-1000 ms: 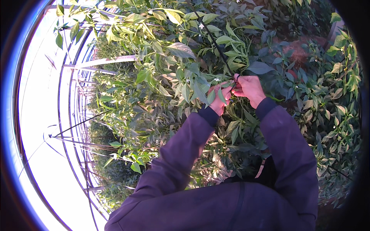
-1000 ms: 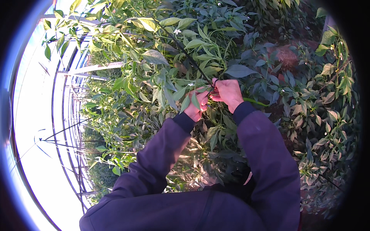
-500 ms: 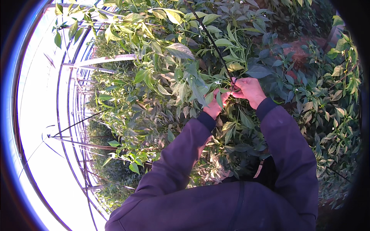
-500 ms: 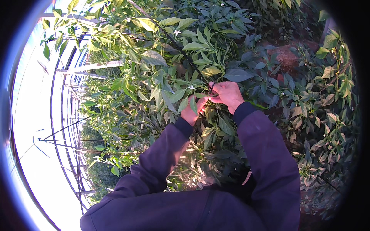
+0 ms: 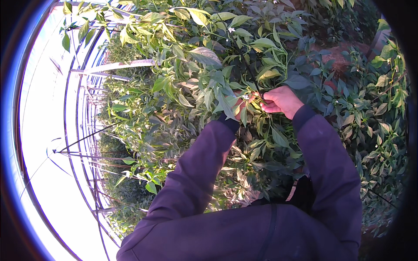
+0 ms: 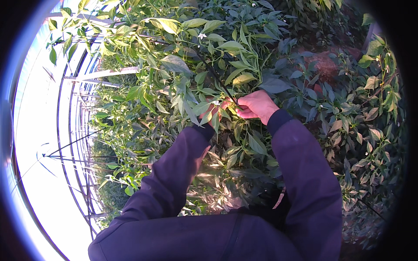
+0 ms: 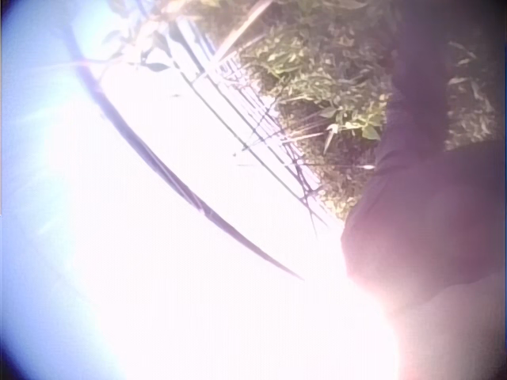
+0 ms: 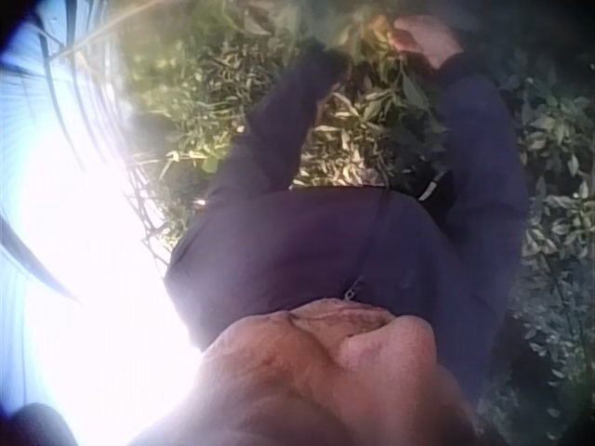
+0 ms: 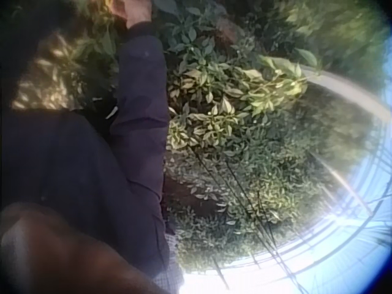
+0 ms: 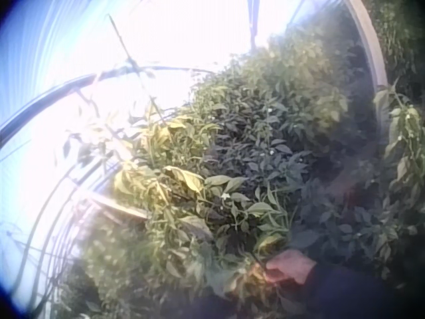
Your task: The person tends to pepper plants in a greenhouse, using black ties to secure plant stems to overhead support strings. They repeatedly reach for stems, wrap ties around them, and adjust the plants while moving along the row.
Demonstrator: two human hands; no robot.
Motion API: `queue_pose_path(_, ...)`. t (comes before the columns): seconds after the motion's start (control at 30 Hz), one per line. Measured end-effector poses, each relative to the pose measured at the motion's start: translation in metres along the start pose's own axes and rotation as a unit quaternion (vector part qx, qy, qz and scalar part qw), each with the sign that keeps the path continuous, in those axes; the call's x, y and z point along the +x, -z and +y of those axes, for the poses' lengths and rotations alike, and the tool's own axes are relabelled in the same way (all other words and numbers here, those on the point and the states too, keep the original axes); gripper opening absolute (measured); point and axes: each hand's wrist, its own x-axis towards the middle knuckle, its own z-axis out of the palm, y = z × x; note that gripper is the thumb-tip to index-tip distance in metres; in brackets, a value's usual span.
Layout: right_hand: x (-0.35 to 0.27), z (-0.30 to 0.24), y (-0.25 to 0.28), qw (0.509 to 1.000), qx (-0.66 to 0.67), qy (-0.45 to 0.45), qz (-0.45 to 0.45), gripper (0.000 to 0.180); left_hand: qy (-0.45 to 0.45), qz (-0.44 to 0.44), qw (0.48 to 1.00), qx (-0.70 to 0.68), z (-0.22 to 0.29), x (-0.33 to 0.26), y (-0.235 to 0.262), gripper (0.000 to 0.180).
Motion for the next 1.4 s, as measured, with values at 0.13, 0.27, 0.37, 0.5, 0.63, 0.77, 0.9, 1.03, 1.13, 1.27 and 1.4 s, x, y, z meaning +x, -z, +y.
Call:
queue_pose_path(0.13, -0.002, -0.006, 0.003, 1.000, -0.013, -0.015, -0.009, 0.022, 0.104, 0.205, 0.966, 0.119, -0.015, 0.011, 0.031, 0.043)
queue_pose_path(0.27, -0.004, -0.009, 0.003, 0.999, -0.030, -0.020, -0.006, 0.023, 0.029, 0.040, 0.996, -0.071, -0.025, 0.011, 0.047, 0.043)
queue_pose_path(0.37, -0.006, -0.013, -0.007, 0.998, -0.062, -0.027, -0.008, 0.024, 0.010, 0.126, 0.992, 0.010, -0.026, -0.014, 0.066, 0.045)
queue_pose_path(0.5, -0.004, -0.010, -0.010, 0.999, -0.042, -0.014, 0.013, 0.020, 0.057, 0.222, 0.954, 0.195, -0.023, 0.000, 0.032, 0.044)
queue_pose_path(0.63, -0.003, -0.007, 0.006, 0.999, -0.010, -0.005, 0.053, 0.016, -0.034, 0.280, 0.885, 0.371, 0.006, 0.024, -0.104, 0.035)
queue_pose_path(0.77, -0.002, -0.007, -0.004, 0.998, -0.015, 0.008, 0.064, 0.015, -0.047, 0.321, 0.863, 0.387, 0.008, 0.016, -0.144, 0.034)
queue_pose_path(0.9, -0.002, -0.006, -0.012, 0.996, -0.023, 0.020, 0.079, 0.016, -0.155, 0.333, 0.821, 0.438, -0.010, 0.027, -0.137, 0.030)
queue_pose_path(1.03, -0.010, -0.010, -0.012, 0.996, 0.000, 0.035, 0.076, 0.016, -0.084, 0.404, 0.825, 0.387, -0.011, 0.031, -0.134, 0.024)
queue_pose_path(1.13, -0.019, -0.012, -0.011, 0.994, 0.023, 0.062, 0.088, 0.015, -0.122, 0.375, 0.828, 0.398, -0.009, 0.032, -0.133, 0.024)
queue_pose_path(1.27, -0.034, -0.019, -0.013, 0.990, 0.030, 0.086, 0.103, 0.014, -0.154, 0.345, 0.812, 0.444, -0.004, 0.033, -0.136, 0.023)
queue_pose_path(1.4, -0.041, -0.026, -0.004, 0.982, 0.067, 0.120, 0.126, 0.016, -0.085, 0.388, 0.808, 0.435, 0.003, 0.038, -0.150, 0.024)
